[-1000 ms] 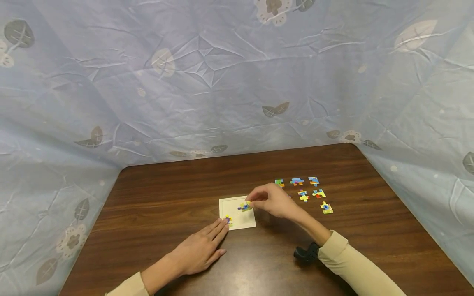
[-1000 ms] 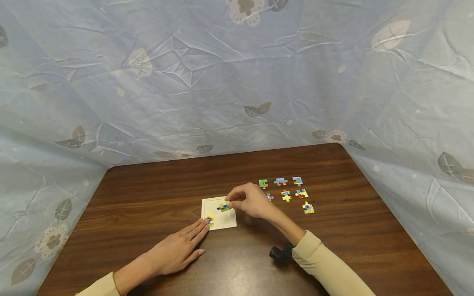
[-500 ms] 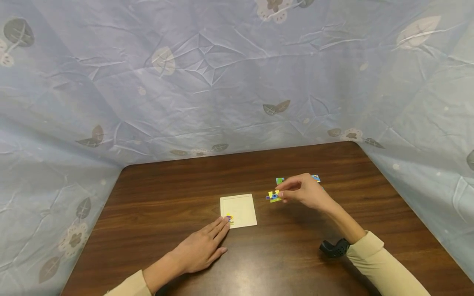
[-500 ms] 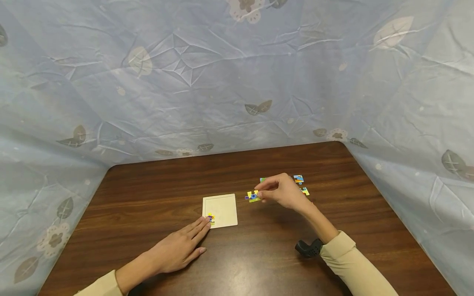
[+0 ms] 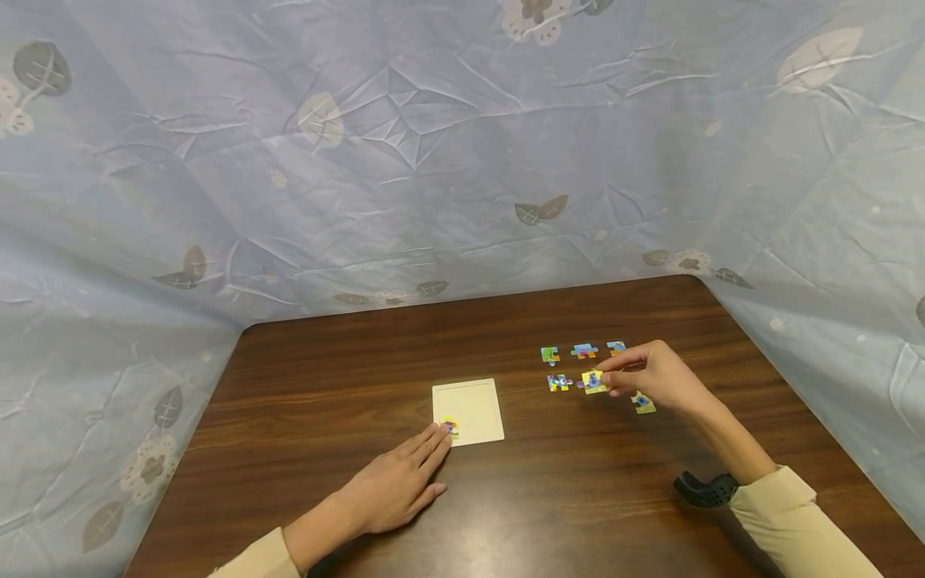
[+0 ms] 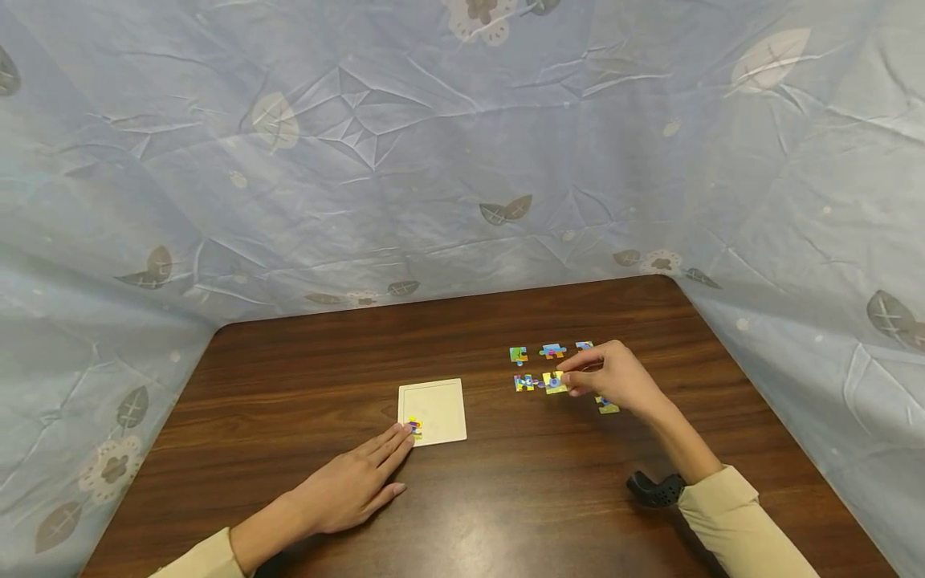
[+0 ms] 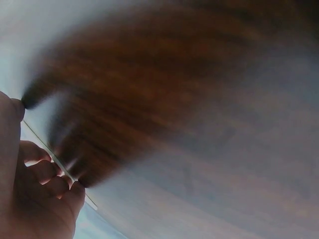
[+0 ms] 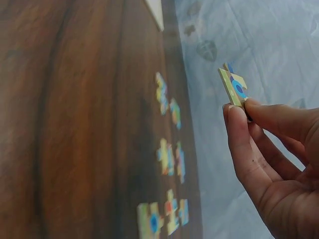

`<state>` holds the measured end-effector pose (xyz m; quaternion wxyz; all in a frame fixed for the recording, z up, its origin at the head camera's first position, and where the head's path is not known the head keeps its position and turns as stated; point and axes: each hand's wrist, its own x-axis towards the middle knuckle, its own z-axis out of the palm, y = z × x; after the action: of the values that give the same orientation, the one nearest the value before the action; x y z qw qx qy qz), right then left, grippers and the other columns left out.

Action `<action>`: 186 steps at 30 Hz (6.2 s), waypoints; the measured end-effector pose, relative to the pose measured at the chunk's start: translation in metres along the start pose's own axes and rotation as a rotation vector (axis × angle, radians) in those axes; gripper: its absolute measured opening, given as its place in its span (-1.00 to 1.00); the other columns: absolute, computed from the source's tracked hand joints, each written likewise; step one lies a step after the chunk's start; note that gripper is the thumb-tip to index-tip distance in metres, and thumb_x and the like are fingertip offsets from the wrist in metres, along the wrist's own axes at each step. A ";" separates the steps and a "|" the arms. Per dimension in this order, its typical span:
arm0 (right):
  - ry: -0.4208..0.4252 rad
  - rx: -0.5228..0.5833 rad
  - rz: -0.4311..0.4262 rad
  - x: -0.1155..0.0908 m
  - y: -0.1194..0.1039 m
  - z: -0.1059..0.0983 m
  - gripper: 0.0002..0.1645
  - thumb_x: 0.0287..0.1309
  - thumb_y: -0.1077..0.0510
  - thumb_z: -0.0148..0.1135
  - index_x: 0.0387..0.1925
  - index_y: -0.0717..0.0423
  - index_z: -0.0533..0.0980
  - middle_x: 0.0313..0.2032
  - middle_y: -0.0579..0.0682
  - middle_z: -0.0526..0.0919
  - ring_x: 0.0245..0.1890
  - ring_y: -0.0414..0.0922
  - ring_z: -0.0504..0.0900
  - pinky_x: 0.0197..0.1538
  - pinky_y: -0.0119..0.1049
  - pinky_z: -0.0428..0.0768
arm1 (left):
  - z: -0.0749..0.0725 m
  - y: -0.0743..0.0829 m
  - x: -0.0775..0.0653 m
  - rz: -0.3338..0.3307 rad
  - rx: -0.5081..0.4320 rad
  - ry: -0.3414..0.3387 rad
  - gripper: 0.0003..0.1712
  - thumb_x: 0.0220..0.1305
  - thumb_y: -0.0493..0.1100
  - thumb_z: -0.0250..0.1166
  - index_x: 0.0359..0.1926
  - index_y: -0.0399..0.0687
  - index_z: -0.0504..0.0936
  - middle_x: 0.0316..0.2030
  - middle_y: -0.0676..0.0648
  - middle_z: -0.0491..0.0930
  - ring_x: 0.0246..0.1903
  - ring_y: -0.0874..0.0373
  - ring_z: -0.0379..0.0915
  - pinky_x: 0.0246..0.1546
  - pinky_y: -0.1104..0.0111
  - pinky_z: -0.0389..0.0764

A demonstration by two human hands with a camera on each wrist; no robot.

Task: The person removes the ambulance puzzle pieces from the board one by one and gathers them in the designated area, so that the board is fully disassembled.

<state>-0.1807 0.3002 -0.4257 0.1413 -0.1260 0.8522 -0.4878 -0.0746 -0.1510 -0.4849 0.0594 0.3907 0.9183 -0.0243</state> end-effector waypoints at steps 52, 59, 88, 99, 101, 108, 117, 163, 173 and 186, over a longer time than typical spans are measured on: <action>0.039 -0.356 0.152 0.005 0.024 0.019 -0.86 0.19 0.26 0.43 -0.22 0.20 0.80 -0.31 0.04 0.82 -0.46 -0.19 0.70 -0.47 -0.30 0.62 | -0.001 0.002 0.000 -0.025 -0.020 -0.007 -0.22 0.71 0.21 -0.23 0.65 -0.21 0.11 0.67 -0.23 0.03 0.67 -0.09 0.00 0.61 0.11 0.31; 0.027 -0.433 0.133 0.008 0.028 0.020 -0.95 0.20 0.23 0.47 -0.35 0.11 0.80 -0.46 -0.09 0.78 -0.46 -0.19 0.60 -0.43 -0.30 0.56 | 0.000 0.002 0.001 -0.022 -0.022 -0.013 -0.22 0.71 0.21 -0.24 0.66 -0.21 0.09 0.67 -0.24 0.01 0.67 -0.10 -0.02 0.61 0.11 0.30; 0.012 -0.426 0.143 0.005 0.024 0.019 -0.92 0.20 0.22 0.48 -0.40 0.08 0.80 -0.50 -0.10 0.77 -0.50 -0.19 0.61 -0.45 -0.30 0.57 | 0.001 0.001 0.001 -0.021 -0.027 -0.010 -0.21 0.71 0.22 -0.26 0.66 -0.20 0.07 0.68 -0.22 0.00 0.68 -0.09 -0.03 0.61 0.11 0.31; 0.133 -0.338 0.056 0.004 -0.017 -0.003 -0.81 0.35 0.15 0.39 -0.17 0.20 0.80 -0.24 0.17 0.86 -0.40 -0.05 0.77 -0.44 -0.28 0.62 | 0.000 0.003 0.002 -0.020 -0.015 -0.012 -0.22 0.72 0.21 -0.25 0.65 -0.22 0.09 0.67 -0.24 0.01 0.67 -0.09 -0.02 0.62 0.11 0.29; 0.151 -0.330 0.028 0.008 -0.027 -0.002 -0.81 0.36 0.13 0.39 -0.17 0.16 0.80 -0.24 0.16 0.86 -0.42 -0.08 0.75 -0.44 -0.28 0.62 | 0.000 0.003 0.002 -0.021 -0.015 -0.014 -0.22 0.72 0.20 -0.25 0.65 -0.22 0.09 0.67 -0.24 0.00 0.68 -0.10 -0.02 0.62 0.11 0.28; 0.139 -0.280 -0.089 0.029 -0.060 0.027 -0.85 0.36 0.05 0.40 -0.21 0.00 0.81 -0.22 0.02 0.85 -0.39 -0.16 0.71 -0.35 -0.29 0.65 | 0.000 0.003 0.001 -0.047 -0.045 -0.041 -0.20 0.71 0.23 -0.26 0.67 -0.18 0.03 0.69 -0.21 -0.08 0.69 -0.08 -0.09 0.61 0.11 0.29; -0.003 -0.223 -0.228 0.055 -0.090 0.089 -0.89 0.36 0.05 0.40 -0.25 -0.10 0.80 -0.27 -0.06 0.85 -0.33 -0.22 0.71 -0.23 -0.28 0.67 | -0.001 0.003 0.001 -0.054 -0.032 -0.032 -0.20 0.71 0.23 -0.20 0.66 -0.21 0.07 0.69 -0.24 -0.06 0.68 -0.09 -0.05 0.60 0.12 0.31; -0.211 -0.382 -0.221 0.080 -0.075 0.215 -0.67 0.01 0.25 0.60 -0.15 0.20 0.72 -0.31 -0.04 0.75 -0.34 -0.27 0.58 -0.19 -0.40 0.62 | 0.006 0.001 -0.019 -0.040 -0.004 0.048 -0.19 0.69 0.24 -0.16 0.61 -0.28 0.18 0.65 -0.25 0.10 0.64 -0.10 0.11 0.58 0.12 0.36; -0.166 -0.263 -0.225 0.077 -0.077 0.212 -0.81 0.14 0.35 0.47 -0.19 0.16 0.70 -0.35 0.03 0.78 -0.39 -0.21 0.65 -0.33 -0.40 0.64 | 0.008 0.000 -0.019 -0.045 -0.023 0.049 -0.20 0.69 0.23 -0.15 0.62 -0.27 0.17 0.66 -0.25 0.09 0.65 -0.10 0.08 0.62 0.07 0.29; -0.145 -0.110 -0.256 0.074 -0.073 0.203 -0.83 0.18 0.37 0.40 -0.21 0.12 0.75 -0.36 0.01 0.82 -0.47 -0.28 0.67 -0.41 -0.46 0.62 | 0.009 0.000 -0.020 -0.046 -0.049 0.038 -0.19 0.70 0.22 -0.18 0.63 -0.27 0.12 0.67 -0.25 0.02 0.66 -0.12 0.01 0.63 0.04 0.26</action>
<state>-0.1700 0.0763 -0.4693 0.1320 -0.2760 0.8423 -0.4439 -0.0600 -0.1656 -0.4915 0.0511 0.3683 0.9283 0.0045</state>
